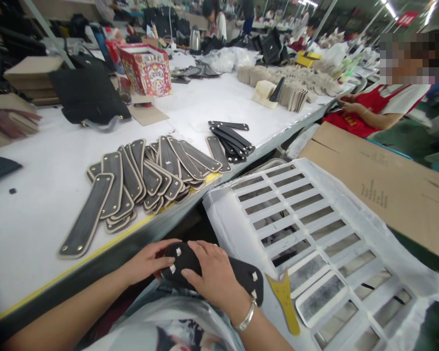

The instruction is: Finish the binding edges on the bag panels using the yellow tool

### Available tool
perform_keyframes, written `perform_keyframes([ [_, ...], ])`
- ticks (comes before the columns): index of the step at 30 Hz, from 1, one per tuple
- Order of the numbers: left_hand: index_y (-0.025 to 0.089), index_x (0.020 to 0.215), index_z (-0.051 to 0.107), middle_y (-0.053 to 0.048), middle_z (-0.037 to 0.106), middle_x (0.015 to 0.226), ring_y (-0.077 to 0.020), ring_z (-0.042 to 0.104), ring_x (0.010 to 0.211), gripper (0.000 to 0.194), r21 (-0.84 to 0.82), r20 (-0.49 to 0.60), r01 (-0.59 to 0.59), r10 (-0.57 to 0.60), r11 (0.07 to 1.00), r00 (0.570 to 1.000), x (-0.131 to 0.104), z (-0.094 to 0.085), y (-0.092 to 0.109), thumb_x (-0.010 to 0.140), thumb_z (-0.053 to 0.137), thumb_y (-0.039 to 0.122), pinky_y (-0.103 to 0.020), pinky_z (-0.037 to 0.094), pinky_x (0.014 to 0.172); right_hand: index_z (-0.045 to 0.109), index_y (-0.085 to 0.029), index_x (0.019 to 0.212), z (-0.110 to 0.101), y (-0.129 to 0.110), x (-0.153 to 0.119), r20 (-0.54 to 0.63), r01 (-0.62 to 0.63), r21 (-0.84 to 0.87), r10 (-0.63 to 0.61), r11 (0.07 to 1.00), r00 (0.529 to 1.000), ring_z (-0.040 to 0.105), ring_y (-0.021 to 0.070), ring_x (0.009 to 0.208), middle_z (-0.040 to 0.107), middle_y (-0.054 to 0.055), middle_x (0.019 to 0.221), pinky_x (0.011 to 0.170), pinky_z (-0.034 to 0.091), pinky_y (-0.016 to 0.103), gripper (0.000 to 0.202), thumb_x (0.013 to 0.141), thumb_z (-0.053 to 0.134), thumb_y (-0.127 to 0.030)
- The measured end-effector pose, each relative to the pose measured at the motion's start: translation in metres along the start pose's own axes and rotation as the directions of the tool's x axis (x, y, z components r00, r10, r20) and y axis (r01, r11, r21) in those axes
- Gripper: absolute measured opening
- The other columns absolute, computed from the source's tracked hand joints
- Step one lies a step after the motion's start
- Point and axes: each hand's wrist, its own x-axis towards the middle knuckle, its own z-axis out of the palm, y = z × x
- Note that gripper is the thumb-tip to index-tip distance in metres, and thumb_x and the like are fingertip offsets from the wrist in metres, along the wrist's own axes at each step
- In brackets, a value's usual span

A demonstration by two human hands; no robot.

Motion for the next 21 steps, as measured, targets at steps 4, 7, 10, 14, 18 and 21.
perform_keyframes([
  [4,0.021,0.132,0.047,-0.004,0.058,0.094,-0.0155,0.059,0.068,0.06,0.003,-0.026,0.027,-0.027,1.0,0.999,-0.001,0.004,0.0,0.077,0.062,0.039,-0.022,0.051,0.046,0.052,-0.02,0.129,0.001,-0.005,0.009,-0.021,-0.094,0.007,0.094,0.996,0.995,0.053,0.0281,0.113,0.059,0.01,0.122,0.1,0.039,0.044,0.052,0.084,0.06,-0.044],
  [7,0.019,0.132,0.047,-0.004,0.057,0.091,-0.0164,0.059,0.069,0.061,0.011,-0.055,0.05,-0.05,0.999,0.997,0.0,0.006,0.002,0.078,0.06,0.045,-0.024,0.053,0.048,0.054,-0.023,0.126,-0.004,-0.003,0.017,0.025,-0.078,0.019,0.077,0.997,0.997,0.057,0.0274,0.104,0.062,0.009,0.114,0.093,0.043,0.043,0.05,0.083,0.06,-0.047],
  [10,0.018,0.13,0.048,-0.006,0.058,0.092,-0.0186,0.06,0.071,0.062,0.025,-0.088,0.066,-0.064,0.997,0.994,0.001,0.009,0.004,0.079,0.058,0.051,-0.026,0.053,0.047,0.054,-0.027,0.127,-0.01,0.003,0.021,0.103,-0.073,0.045,0.068,0.996,0.992,0.059,0.0269,0.101,0.062,0.007,0.112,0.089,0.045,0.042,0.05,0.082,0.061,-0.048],
  [14,0.018,0.128,0.051,-0.008,0.058,0.103,-0.0214,0.06,0.079,0.062,0.059,-0.133,0.06,-0.051,0.996,0.99,0.002,0.014,0.003,0.078,0.058,0.054,-0.026,0.053,0.047,0.055,-0.027,0.128,-0.02,0.019,0.015,0.161,-0.099,0.08,0.085,0.992,0.983,0.059,0.0259,0.103,0.062,0.008,0.115,0.091,0.045,0.04,0.049,0.084,0.059,-0.048],
  [18,0.021,0.131,0.049,-0.007,0.061,0.105,-0.0217,0.061,0.081,0.061,0.087,-0.138,0.103,-0.09,0.991,0.986,0.002,0.013,0.002,0.081,0.054,0.055,-0.025,0.052,0.049,0.057,-0.026,0.127,-0.033,0.042,-0.007,0.15,-0.126,0.042,0.118,0.991,0.982,0.053,0.0271,0.113,0.059,0.009,0.122,0.101,0.037,0.043,0.049,0.084,0.059,-0.05],
  [21,0.02,0.127,0.055,-0.006,0.063,0.102,-0.0219,0.063,0.086,0.053,0.243,-0.095,0.075,-0.053,0.967,0.994,0.002,0.0,0.007,0.084,0.049,0.051,-0.03,0.056,0.064,0.058,-0.026,0.127,-0.043,0.061,-0.029,0.141,-0.204,0.031,0.198,0.978,0.97,0.045,0.0284,0.124,0.055,0.011,0.13,0.106,0.03,0.044,0.049,0.085,0.057,-0.052],
])
